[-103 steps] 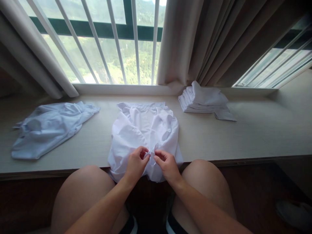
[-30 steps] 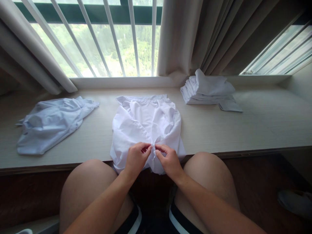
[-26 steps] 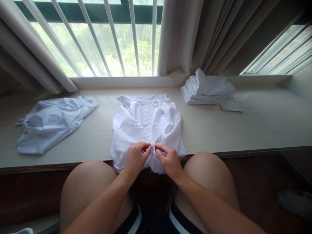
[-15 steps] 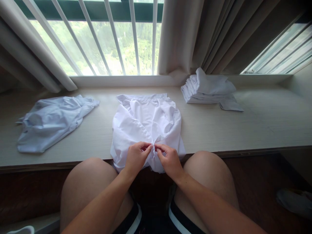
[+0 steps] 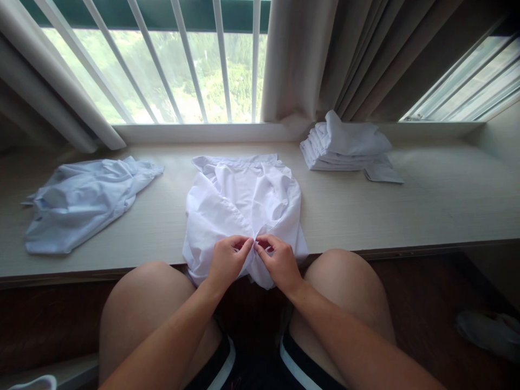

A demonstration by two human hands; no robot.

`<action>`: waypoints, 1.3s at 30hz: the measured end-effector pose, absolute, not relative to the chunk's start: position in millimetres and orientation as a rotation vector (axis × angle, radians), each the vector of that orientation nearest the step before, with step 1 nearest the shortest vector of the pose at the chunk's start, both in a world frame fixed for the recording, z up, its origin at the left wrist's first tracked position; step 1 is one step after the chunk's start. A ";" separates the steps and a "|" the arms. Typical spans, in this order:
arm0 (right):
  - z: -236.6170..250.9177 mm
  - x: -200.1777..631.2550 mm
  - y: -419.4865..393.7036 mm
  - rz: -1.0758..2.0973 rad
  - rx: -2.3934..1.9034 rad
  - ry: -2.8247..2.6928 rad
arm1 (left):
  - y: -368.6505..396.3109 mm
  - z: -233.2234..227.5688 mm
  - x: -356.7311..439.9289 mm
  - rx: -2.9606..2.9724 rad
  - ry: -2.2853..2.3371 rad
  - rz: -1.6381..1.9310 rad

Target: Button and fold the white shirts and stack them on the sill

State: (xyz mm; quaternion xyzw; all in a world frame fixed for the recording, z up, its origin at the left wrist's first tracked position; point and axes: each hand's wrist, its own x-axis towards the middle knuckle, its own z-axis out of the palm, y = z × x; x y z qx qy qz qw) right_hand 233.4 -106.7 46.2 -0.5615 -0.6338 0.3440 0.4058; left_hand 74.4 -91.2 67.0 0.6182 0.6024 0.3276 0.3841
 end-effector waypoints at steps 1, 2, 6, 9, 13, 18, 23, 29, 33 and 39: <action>45.8 233.0 -106.5 0.861 -1.422 -1.602 | -91.1 67.3 74.6 1.575 1.530 0.830; 45.4 232.5 -106.2 0.854 -1.426 -1.606 | -91.1 67.4 74.7 1.571 1.526 0.824; 45.0 231.1 -105.6 0.839 -1.434 -1.629 | -90.5 66.2 74.5 1.535 1.497 0.806; 45.0 230.8 -105.7 0.832 -1.455 -1.635 | -89.8 64.8 74.3 1.491 1.464 0.812; 43.6 230.4 -105.5 0.832 -1.465 -1.636 | -88.9 63.5 74.2 1.461 1.442 0.818; 42.0 229.6 -105.0 0.841 -1.456 -1.627 | -88.9 61.6 74.0 1.492 1.443 0.816; 42.8 229.5 -105.4 0.851 -1.451 -1.618 | -89.6 61.4 74.3 1.532 1.461 0.825; 42.5 229.8 -105.2 0.865 -1.448 -1.613 | -89.5 61.3 75.0 1.556 1.470 0.830; 41.6 229.3 -104.8 0.872 -1.442 -1.600 | -89.2 60.4 75.1 1.561 1.466 0.837; 43.5 228.8 -105.3 0.890 -1.425 -1.581 | -87.9 60.2 74.3 1.552 1.460 0.847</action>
